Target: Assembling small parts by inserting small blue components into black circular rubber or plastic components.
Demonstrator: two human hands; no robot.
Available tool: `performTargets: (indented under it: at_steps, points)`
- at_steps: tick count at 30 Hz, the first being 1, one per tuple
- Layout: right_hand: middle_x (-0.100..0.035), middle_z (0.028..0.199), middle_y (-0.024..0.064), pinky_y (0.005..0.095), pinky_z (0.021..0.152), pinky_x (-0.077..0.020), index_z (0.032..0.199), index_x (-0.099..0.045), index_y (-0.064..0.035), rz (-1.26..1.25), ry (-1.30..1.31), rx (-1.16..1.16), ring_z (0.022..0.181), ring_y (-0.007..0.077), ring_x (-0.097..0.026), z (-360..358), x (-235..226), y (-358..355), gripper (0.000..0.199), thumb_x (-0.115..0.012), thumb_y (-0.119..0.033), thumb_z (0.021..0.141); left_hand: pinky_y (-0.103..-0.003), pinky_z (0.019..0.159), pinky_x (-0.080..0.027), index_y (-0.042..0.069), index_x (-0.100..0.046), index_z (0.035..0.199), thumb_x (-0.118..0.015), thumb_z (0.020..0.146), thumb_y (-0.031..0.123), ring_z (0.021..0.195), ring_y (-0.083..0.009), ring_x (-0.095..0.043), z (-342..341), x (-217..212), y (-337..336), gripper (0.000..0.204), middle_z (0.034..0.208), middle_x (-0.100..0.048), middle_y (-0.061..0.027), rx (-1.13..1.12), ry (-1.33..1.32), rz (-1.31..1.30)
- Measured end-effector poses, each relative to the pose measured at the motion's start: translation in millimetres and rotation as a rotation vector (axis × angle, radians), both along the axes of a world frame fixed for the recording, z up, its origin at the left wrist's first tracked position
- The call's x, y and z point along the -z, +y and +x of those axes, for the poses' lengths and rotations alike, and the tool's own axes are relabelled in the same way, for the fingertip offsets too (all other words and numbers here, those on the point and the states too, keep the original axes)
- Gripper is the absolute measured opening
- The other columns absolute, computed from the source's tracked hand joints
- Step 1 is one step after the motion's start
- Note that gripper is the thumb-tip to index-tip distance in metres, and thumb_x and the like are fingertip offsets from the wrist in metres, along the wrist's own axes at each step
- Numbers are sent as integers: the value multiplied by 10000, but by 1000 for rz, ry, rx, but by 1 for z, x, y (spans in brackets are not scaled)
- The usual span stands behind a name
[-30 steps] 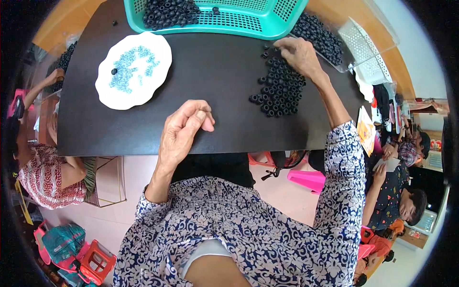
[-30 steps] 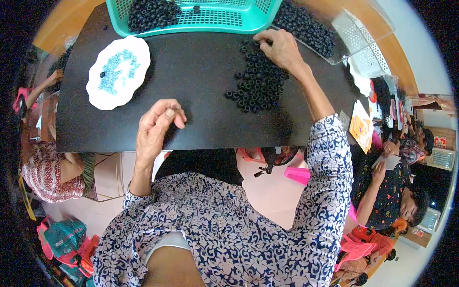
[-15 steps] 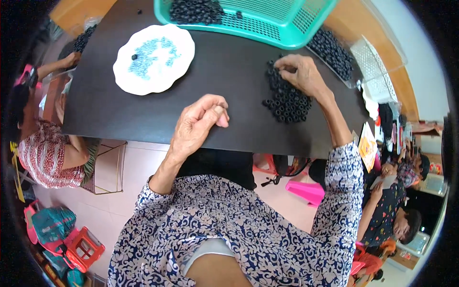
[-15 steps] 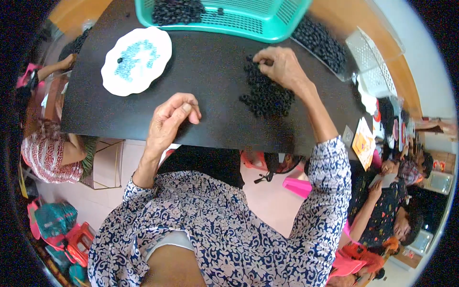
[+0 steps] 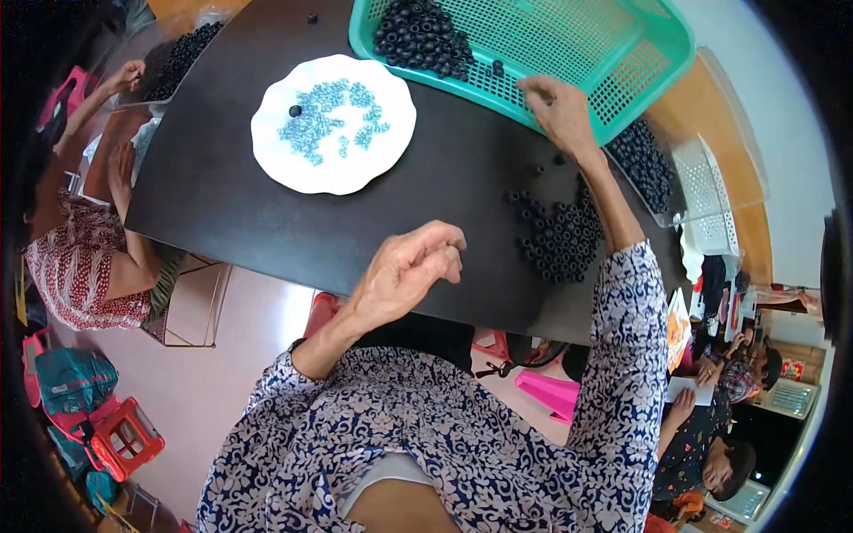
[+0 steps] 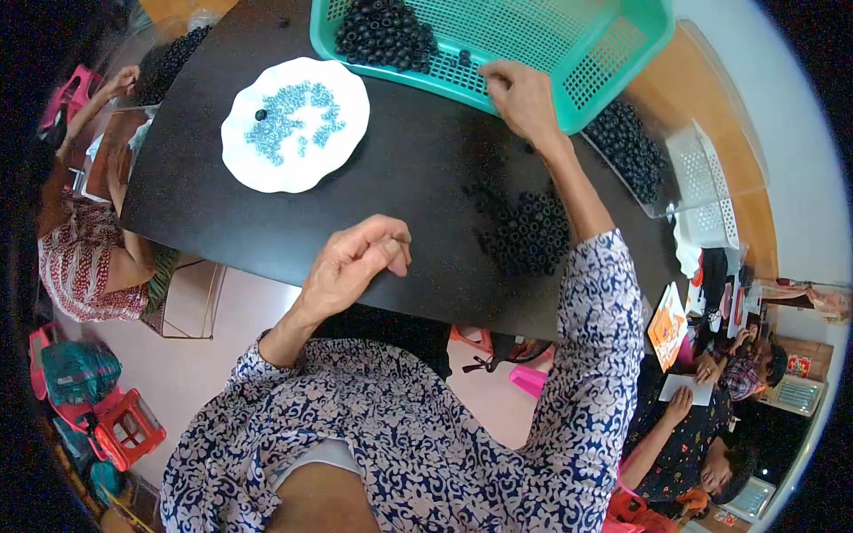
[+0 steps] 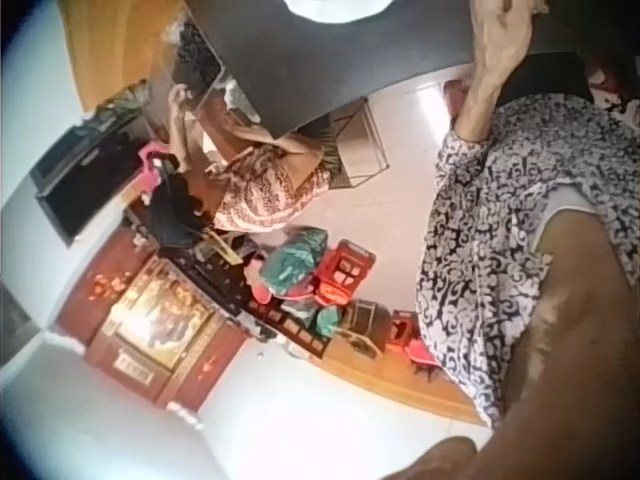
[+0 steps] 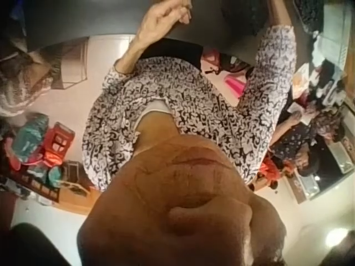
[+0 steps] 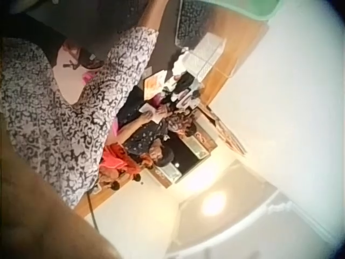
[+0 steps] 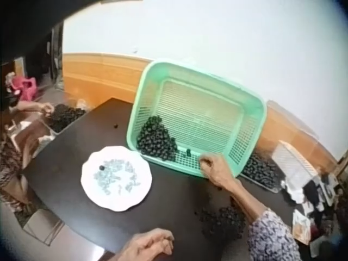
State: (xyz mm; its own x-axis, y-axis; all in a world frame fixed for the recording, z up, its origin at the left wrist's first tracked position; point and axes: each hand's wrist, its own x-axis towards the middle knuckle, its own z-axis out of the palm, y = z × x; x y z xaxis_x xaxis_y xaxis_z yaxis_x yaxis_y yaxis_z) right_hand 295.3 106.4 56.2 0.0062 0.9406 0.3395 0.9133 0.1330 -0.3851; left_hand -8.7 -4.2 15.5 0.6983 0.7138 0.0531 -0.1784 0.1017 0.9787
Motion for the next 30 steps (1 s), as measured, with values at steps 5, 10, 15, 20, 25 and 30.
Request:
performTargets:
  at_steps: [5,10,15,20,25,30]
  points:
    - [-669,1104,124,371,893,-501,1101,-667,-65,118,-173,-133,1006,291,-642,7,20,63,264,-541,-97,871,-260,643,-479,-10,-543,1011,-472,932,75,688,-127,-622,1,-4,4,136,727,-634,-71,5,59,69]
    - [-677,1071,127,372,885,-500,1109,-661,-60,180,-92,-127,979,296,-649,-14,41,87,266,-524,-86,883,-267,666,-485,-10,-568,1020,-488,924,59,754,-141,-643,-2,-7,7,143,756,-656,-87,49,108,50]
    - [-681,1083,123,347,866,-502,1132,-648,-47,123,-53,-85,963,267,-661,-20,48,83,283,-556,-148,884,-247,646,-480,-19,-574,1030,-488,930,59,738,-120,-640,-4,-7,8,154,771,-651,-81,43,75,10]
    - [-665,1144,115,368,909,-485,1199,-619,-52,54,165,-26,1048,245,-636,-39,35,73,413,-639,-306,874,-241,634,-484,-24,-573,1046,-491,937,60,743,-116,-643,-6,-5,9,160,806,-651,-81,59,80,13]
    - [-590,1225,125,391,940,-463,1224,-599,-81,173,-9,-166,1116,277,-570,-47,44,77,549,-732,-396,795,-245,650,-493,-25,-574,1050,-492,940,63,744,-124,-646,-5,-5,10,163,809,-652,-82,79,80,-1]
    - [-593,1162,124,395,931,-464,1165,-629,-82,245,-79,-156,1062,295,-578,-46,55,82,487,-737,-351,774,-251,646,-493,-24,-576,1053,-487,935,64,737,-128,-644,-6,-8,10,171,798,-653,-86,69,83,-7]
